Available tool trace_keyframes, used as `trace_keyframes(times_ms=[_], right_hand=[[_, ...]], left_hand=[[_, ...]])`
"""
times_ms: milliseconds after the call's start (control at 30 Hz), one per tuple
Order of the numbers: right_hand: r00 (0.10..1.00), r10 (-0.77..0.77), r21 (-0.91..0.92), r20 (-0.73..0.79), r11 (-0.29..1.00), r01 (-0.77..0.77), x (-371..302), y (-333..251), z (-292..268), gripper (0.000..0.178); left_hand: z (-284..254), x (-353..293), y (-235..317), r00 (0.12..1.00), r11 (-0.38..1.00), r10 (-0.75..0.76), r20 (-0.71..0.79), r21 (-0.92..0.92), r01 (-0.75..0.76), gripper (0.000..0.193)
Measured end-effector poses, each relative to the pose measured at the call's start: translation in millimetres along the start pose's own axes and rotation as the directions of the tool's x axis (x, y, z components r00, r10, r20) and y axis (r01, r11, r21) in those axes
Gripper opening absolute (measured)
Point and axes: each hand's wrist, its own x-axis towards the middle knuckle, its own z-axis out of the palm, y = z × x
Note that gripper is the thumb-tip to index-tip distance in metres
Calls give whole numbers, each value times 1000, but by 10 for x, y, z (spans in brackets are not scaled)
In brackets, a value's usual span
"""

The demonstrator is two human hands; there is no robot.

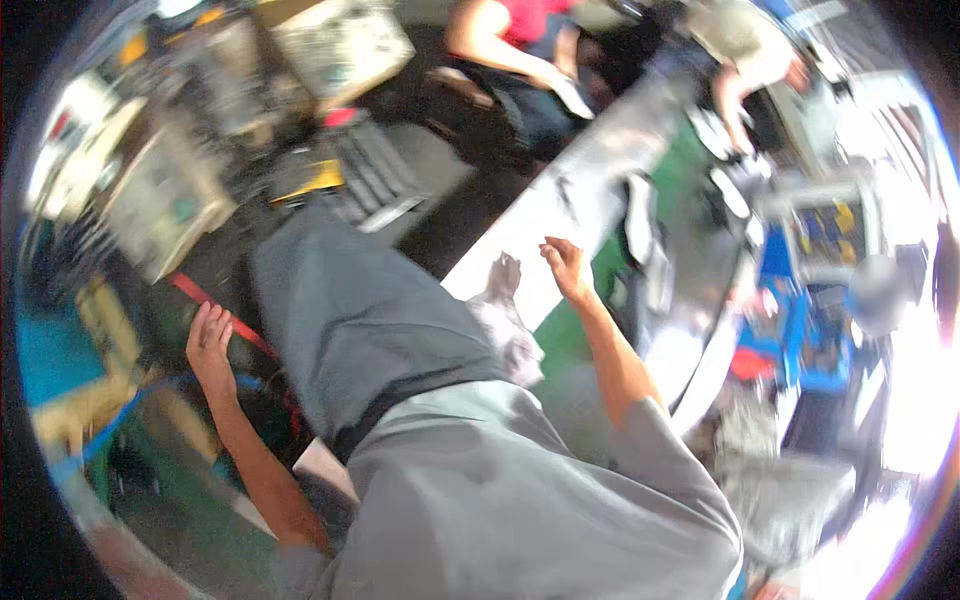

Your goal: Using a lasting machine to shape shoes and placing them on a conveyor belt in a factory setting.

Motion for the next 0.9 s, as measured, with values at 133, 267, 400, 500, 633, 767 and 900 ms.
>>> trace_keyframes(times_ms=[133,267,400,500,633,767,900], right_hand=[[730,567,-150,-381,742,-654,-1120,1316,-1001,50],[495,729,-120,-474,503,-856,-2452,2609,-1594,91],[584,697,-111,-416,598,-794,-2676,2870,-1554,93],[643,763,472,67,544,-694,-2456,2845,-1521,94],[721,682,527,-118,659,-537,-2312,2388,-1060,85],[690,721,793,62,384,-473,-2506,2076,-938,66],[809,554,892,195,243,-381,-2352,1126,-696,60]], left_hand=[[1409,-373,184,945,989,-69,318,-101,106,56],[1932,-584,49,856,994,-98,508,9,109,49],[1883,-627,106,850,960,-135,508,281,-15,43],[1900,-590,125,874,933,-162,457,359,-14,43],[2192,-632,170,847,963,-132,515,269,-14,43],[2976,-915,174,744,982,-81,663,182,-55,40],[3708,-1246,84,615,993,-118,780,82,86,49]])
